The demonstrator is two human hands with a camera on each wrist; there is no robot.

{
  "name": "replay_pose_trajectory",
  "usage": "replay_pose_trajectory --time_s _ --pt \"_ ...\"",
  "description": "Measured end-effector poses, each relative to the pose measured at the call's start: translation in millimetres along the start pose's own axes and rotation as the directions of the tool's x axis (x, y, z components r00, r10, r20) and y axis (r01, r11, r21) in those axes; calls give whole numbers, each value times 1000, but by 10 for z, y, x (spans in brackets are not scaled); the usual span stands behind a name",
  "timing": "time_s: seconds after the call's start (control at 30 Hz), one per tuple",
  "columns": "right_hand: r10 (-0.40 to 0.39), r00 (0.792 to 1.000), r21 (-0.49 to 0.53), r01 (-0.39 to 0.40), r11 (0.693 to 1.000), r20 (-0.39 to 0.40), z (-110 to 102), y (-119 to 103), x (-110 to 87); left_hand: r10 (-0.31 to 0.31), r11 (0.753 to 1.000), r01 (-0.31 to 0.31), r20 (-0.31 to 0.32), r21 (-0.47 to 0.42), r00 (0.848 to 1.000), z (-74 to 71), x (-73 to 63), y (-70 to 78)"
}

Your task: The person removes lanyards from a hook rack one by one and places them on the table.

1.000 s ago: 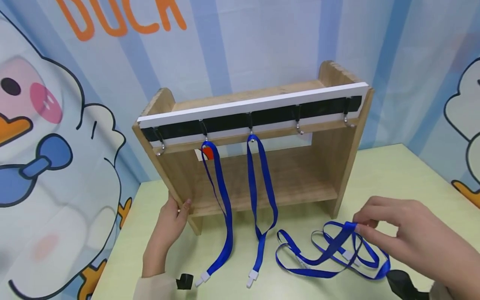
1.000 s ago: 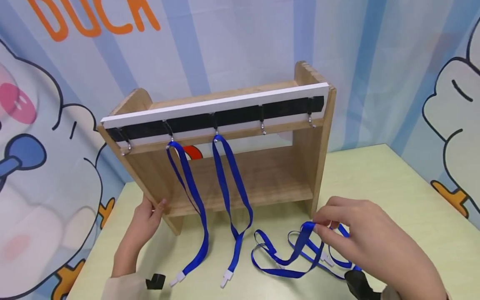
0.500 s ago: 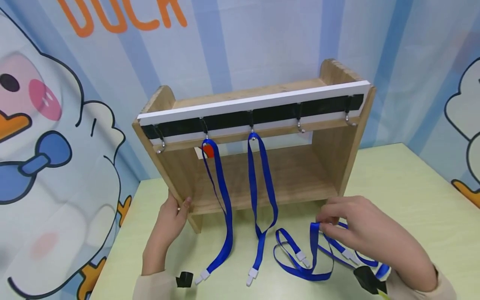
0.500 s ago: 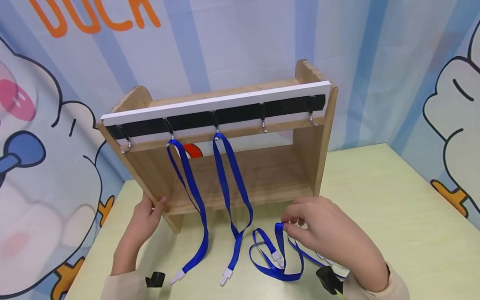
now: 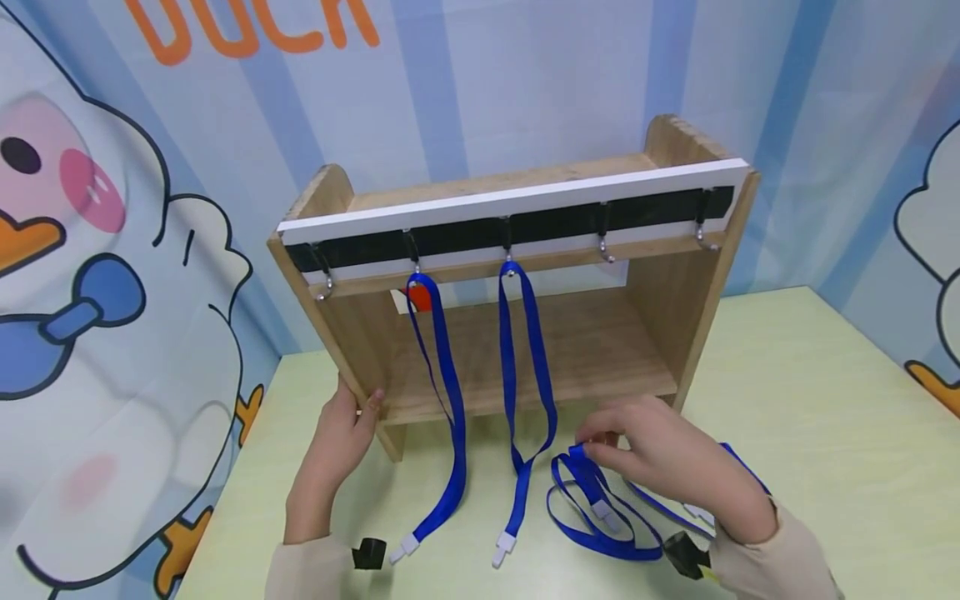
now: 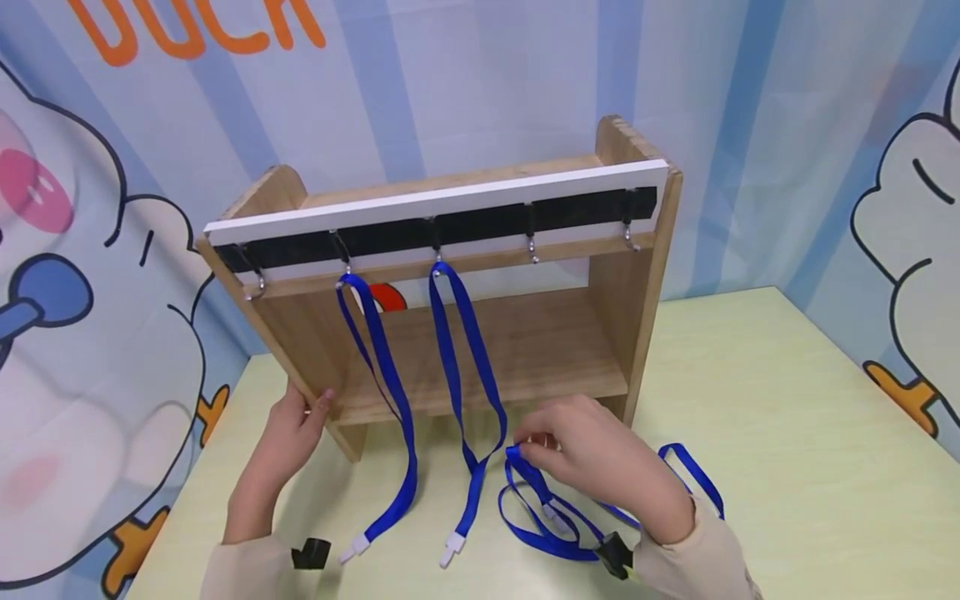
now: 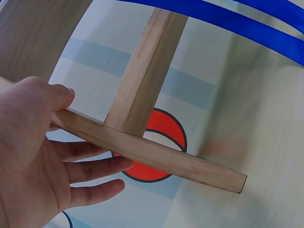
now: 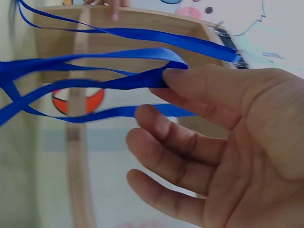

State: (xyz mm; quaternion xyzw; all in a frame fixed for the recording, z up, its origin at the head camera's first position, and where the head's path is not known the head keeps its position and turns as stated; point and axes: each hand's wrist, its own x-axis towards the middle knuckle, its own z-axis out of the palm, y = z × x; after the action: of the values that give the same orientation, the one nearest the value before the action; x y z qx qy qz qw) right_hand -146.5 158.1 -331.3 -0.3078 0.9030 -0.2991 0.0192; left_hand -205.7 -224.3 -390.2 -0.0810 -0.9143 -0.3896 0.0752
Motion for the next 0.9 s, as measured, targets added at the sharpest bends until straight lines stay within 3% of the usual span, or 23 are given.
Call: replay_pose_trajectory --time_s 0.23,0.43,0.9 --pt "-33 999 44 34 998 -17 189 133 165 28 1000 -28 -17 -10 999 9 10 -34" --pt "20 1000 77 -19 997 -16 386 313 285 15 1000 -16 -9 -21 1000 -5 9 -28" --pt "10 1000 -23 -10 1000 5 712 468 372 32 999 -32 -20 -10 999 6 15 -38"
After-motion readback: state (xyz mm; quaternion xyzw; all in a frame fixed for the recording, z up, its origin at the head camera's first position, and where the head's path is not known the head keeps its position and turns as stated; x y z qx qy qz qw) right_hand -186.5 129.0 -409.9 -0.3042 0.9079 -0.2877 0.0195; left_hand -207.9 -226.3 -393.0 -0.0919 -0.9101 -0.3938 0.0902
